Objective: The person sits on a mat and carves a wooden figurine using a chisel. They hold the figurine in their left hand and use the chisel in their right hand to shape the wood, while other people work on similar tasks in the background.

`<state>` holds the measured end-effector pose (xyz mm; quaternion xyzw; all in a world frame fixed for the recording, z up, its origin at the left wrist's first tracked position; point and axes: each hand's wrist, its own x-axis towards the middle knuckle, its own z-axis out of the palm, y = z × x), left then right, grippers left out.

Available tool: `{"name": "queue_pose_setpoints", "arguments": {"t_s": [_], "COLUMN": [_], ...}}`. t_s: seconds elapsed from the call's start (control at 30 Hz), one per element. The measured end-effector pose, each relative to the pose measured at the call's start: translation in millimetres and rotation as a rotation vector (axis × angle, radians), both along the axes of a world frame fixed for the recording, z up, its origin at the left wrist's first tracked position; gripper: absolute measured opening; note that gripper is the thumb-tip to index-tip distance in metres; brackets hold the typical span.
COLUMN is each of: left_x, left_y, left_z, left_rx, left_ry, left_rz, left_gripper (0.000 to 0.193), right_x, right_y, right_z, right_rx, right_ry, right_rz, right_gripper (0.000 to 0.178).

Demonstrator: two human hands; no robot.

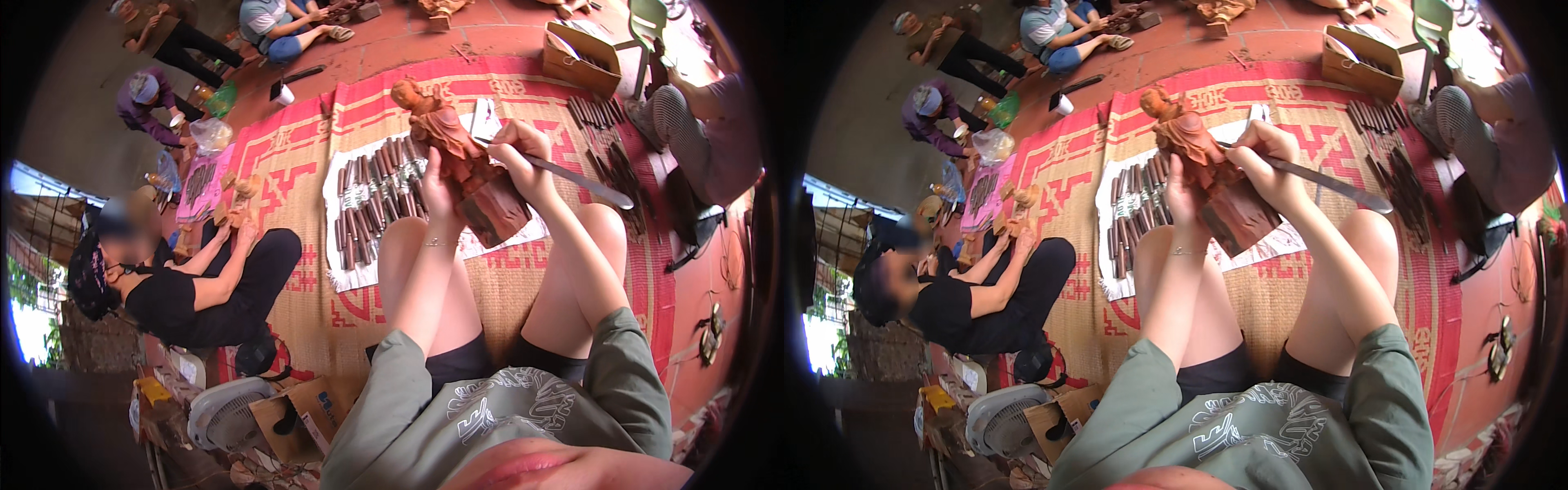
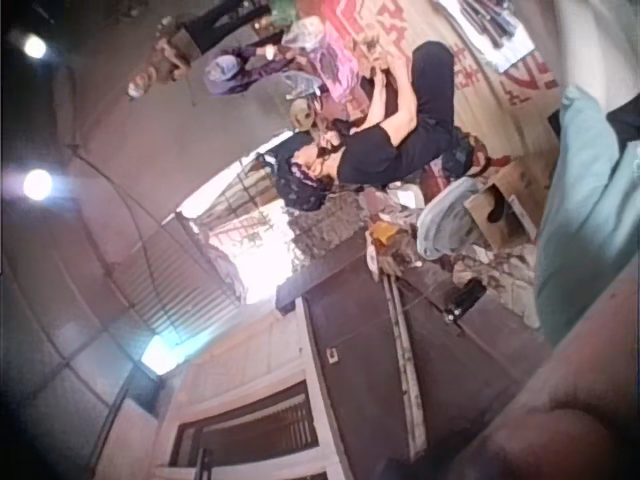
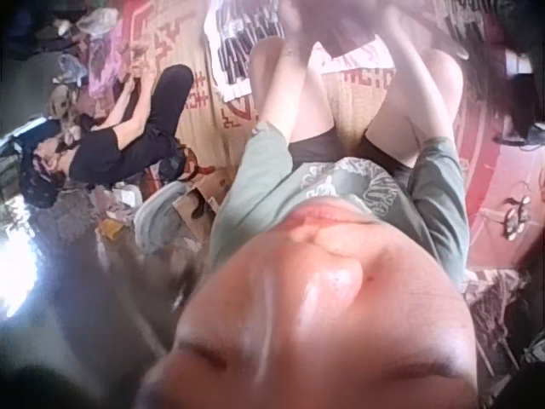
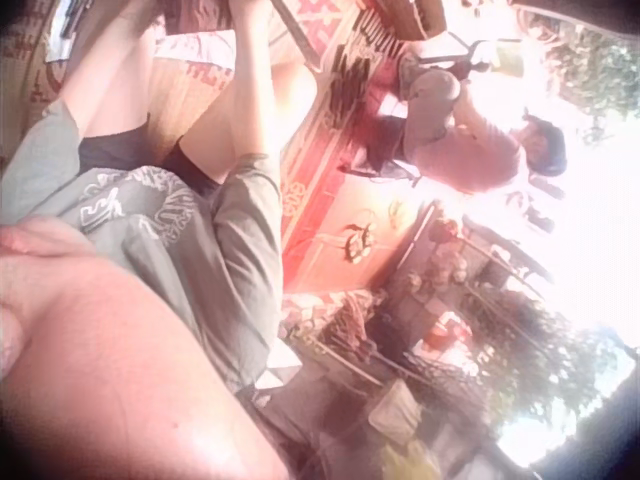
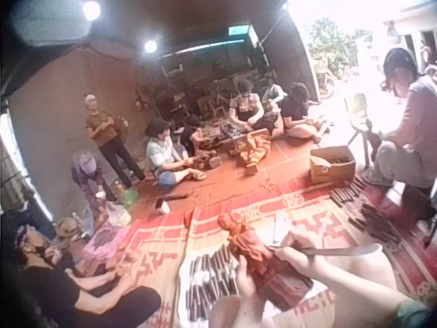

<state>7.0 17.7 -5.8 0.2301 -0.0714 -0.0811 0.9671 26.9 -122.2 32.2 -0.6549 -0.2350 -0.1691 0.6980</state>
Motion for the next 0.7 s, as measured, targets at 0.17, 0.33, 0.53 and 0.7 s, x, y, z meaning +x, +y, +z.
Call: {"name": "queue_pose_setpoints", "arguments": {"t_s": [0.17, 0.33, 0.53, 0.7], "left_x": [1, 2, -2, 4], "left_y": [-4, -4, -11, -3], "left_z": [2, 3, 9, -3], "left_rx": [0.045, 0.164, 0.038, -0.015], "left_ry": [-0.084, -0.170, 0.001, -0.085], "left_rz": [-0.004, -0.020, 0.074, 0.006], "left_gripper": [0.055, 0.057, 0.057, 0.055], "right_x": [-4, -3, -3, -5], "right_y": [1, -1, -2, -1], "right_z": [8, 11, 10, 9], "right_rx": [0.050, 0.151, 0.106, 0.113], "right_ry": [0.108, 0.144, 0.122, 0.131], "right_rz": [0.076, 0.052, 0.049, 0.064], "right_gripper": [0.013, 0.014, 0.015, 0.015]}}
